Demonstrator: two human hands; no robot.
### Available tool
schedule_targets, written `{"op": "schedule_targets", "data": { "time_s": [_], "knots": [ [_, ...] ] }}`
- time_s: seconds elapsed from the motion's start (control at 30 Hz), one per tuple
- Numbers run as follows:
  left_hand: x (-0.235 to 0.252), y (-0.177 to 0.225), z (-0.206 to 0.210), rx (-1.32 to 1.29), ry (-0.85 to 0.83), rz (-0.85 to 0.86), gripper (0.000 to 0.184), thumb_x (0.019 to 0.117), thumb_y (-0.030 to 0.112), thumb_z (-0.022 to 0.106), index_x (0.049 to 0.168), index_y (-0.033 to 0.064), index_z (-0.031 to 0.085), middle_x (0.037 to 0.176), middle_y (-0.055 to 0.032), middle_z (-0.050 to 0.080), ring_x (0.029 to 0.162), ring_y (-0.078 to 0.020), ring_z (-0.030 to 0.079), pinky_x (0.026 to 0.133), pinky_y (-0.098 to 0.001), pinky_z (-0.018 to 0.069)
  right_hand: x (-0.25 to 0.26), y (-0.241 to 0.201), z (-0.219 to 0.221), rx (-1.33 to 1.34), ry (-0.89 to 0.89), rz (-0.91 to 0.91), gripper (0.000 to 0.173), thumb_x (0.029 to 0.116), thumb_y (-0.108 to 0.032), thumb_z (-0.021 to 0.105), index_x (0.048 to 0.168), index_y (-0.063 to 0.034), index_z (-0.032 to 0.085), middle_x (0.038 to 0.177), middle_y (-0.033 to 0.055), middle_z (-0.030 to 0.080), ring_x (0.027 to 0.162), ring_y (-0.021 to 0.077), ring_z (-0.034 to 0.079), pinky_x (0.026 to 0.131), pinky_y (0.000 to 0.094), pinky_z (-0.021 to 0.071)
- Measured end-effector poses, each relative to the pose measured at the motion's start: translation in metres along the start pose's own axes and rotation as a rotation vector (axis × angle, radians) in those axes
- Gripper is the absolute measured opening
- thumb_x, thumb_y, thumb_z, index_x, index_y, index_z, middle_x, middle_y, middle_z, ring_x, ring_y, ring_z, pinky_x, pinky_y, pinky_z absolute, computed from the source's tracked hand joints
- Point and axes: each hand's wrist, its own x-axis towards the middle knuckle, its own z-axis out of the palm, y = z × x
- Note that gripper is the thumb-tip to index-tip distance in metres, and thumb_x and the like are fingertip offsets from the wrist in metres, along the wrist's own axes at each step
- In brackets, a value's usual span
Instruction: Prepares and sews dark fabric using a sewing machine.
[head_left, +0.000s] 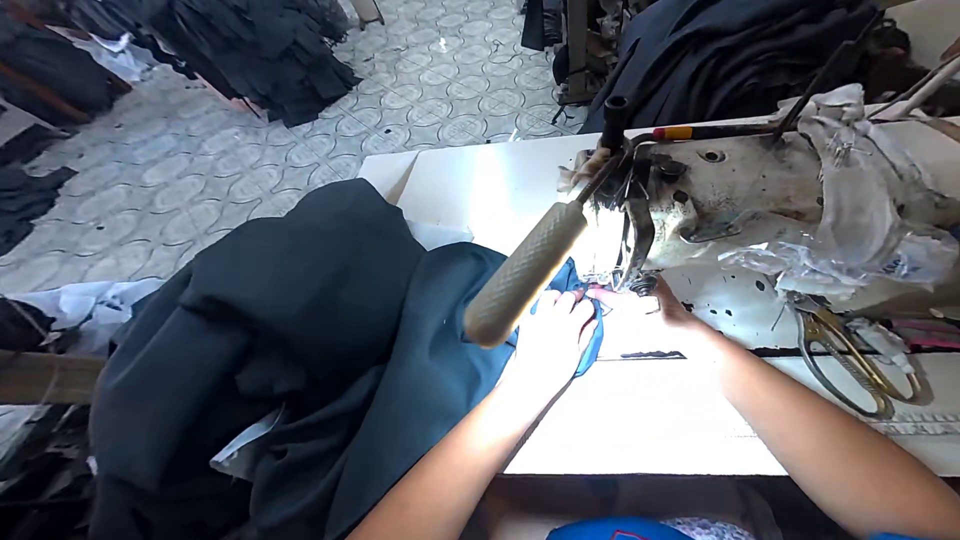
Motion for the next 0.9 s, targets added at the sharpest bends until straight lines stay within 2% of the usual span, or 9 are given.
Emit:
{"op": "schedule_targets", "data": {
  "time_s": [0.1, 0.23, 0.37, 0.5, 0.53, 0.57, 0.6, 0.7, 0.9],
  "knots": [
    [-0.002, -0.003, 0.001, 0.0, 0.027, 0.022, 0.022, 0.0979, 0.027, 0.062, 0.107, 0.0117, 0.075, 0.122, -0.0087, 0.072, 0.112, -0.0319, 0.067, 0.097, -0.0625, 0.0382, -0.014, -0.008, -0.018, 0.394, -0.019, 0.125, 0.01, 0.0971, 0.001, 0.06, 0.105, 0.0046, 0.064, 0.093, 0.0064, 0.066, 0.089, 0.0041, 0.062, 0.085, 0.0207, 0.0516],
    [-0.001, -0.003, 0.0, -0.049, 0.026, 0.009, 0.023, 0.0971, 0.026, 0.063, 0.106, 0.0086, 0.075, 0.12, -0.0108, 0.072, 0.112, -0.0326, 0.067, 0.097, -0.0648, 0.0372, -0.022, -0.018, -0.033, 0.391, 0.025, 0.164, 0.008, 0.0921, 0.004, 0.064, 0.1, 0.0064, 0.065, 0.084, 0.0029, 0.062, 0.079, 0.0014, 0.057, 0.077, 0.0214, 0.0492],
    [-0.003, -0.004, 0.004, -0.044, 0.073, 0.015, 0.022, 0.0958, 0.027, 0.063, 0.104, 0.0101, 0.074, 0.118, -0.0081, 0.073, 0.11, -0.0303, 0.068, 0.096, -0.0635, 0.0385, -0.018, -0.024, -0.02, 0.751, 0.045, 0.259, 0.016, 0.0989, 0.009, 0.048, 0.093, 0.0009, 0.06, 0.075, -0.0024, 0.06, 0.071, 0.0007, 0.059, 0.071, 0.0181, 0.0512],
    [-0.003, -0.005, 0.004, -0.065, 0.066, -0.001, 0.023, 0.0959, 0.028, 0.063, 0.106, 0.0106, 0.075, 0.118, -0.0074, 0.074, 0.111, -0.0297, 0.068, 0.097, -0.0606, 0.0375, -0.014, -0.021, -0.024, 0.486, -0.008, 0.262, 0.011, 0.1004, 0.004, 0.052, 0.106, 0.0076, 0.061, 0.09, 0.0049, 0.059, 0.082, 0.003, 0.056, 0.079, 0.0192, 0.0482],
    [-0.002, -0.005, 0.004, -0.077, 0.047, -0.021, 0.026, 0.0968, 0.029, 0.063, 0.109, 0.0094, 0.074, 0.119, -0.008, 0.074, 0.112, -0.0305, 0.067, 0.099, -0.0613, 0.0374, -0.012, -0.008, -0.028, 0.423, 0.059, 0.289, 0.018, 0.0991, 0.003, 0.054, 0.113, 0.0122, 0.061, 0.102, 0.0136, 0.063, 0.094, 0.0093, 0.059, 0.087, 0.0242, 0.0487],
    [-0.001, -0.005, 0.003, -0.089, 0.032, -0.042, 0.03, 0.0971, 0.031, 0.062, 0.114, 0.0078, 0.072, 0.118, -0.0095, 0.073, 0.113, -0.0317, 0.067, 0.102, -0.0619, 0.037, -0.008, 0.005, -0.034, 0.414, 0.089, 0.358, 0.029, 0.1017, 0.004, 0.051, 0.128, 0.0175, 0.054, 0.123, 0.0261, 0.06, 0.113, 0.0202, 0.059, 0.101, 0.0318, 0.0454],
    [0.0, -0.004, 0.001, -0.109, 0.013, -0.067, 0.036, 0.0974, 0.031, 0.063, 0.12, 0.0049, 0.07, 0.119, -0.0124, 0.072, 0.114, -0.0337, 0.066, 0.104, -0.0629, 0.0354, -0.004, 0.018, -0.039, 0.504, 0.126, 0.414, 0.036, 0.1049, 0.005, 0.043, 0.138, 0.0187, 0.043, 0.136, 0.0298, 0.052, 0.124, 0.0232, 0.053, 0.108, 0.0317, 0.0405],
    [0.007, -0.005, -0.001, -0.174, -0.017, -0.12, 0.05, 0.0976, 0.033, 0.063, 0.134, -0.001, 0.061, 0.129, -0.0164, 0.069, 0.124, -0.0353, 0.062, 0.11, -0.0641, 0.0292, 0.001, 0.022, -0.036, 1.005, 0.426, 0.399, 0.025, 0.1063, 0.003, 0.037, 0.129, 0.0051, 0.046, 0.11, 0.0099, 0.054, 0.097, 0.0093, 0.055, 0.087, 0.023, 0.0485],
    [0.026, -0.02, 0.001, -0.233, -0.067, -0.089, 0.054, 0.0951, 0.036, 0.068, 0.131, -0.0039, 0.062, 0.132, -0.0242, 0.065, 0.132, -0.0383, 0.056, 0.116, -0.0631, 0.0234, -0.002, -0.001, -0.039, 1.228, 0.328, 0.417, 0.024, 0.1088, -0.003, 0.034, 0.096, -0.0117, 0.052, 0.071, -0.0055, 0.058, 0.06, 0.0018, 0.057, 0.06, 0.0171, 0.0519]
  ]
}}
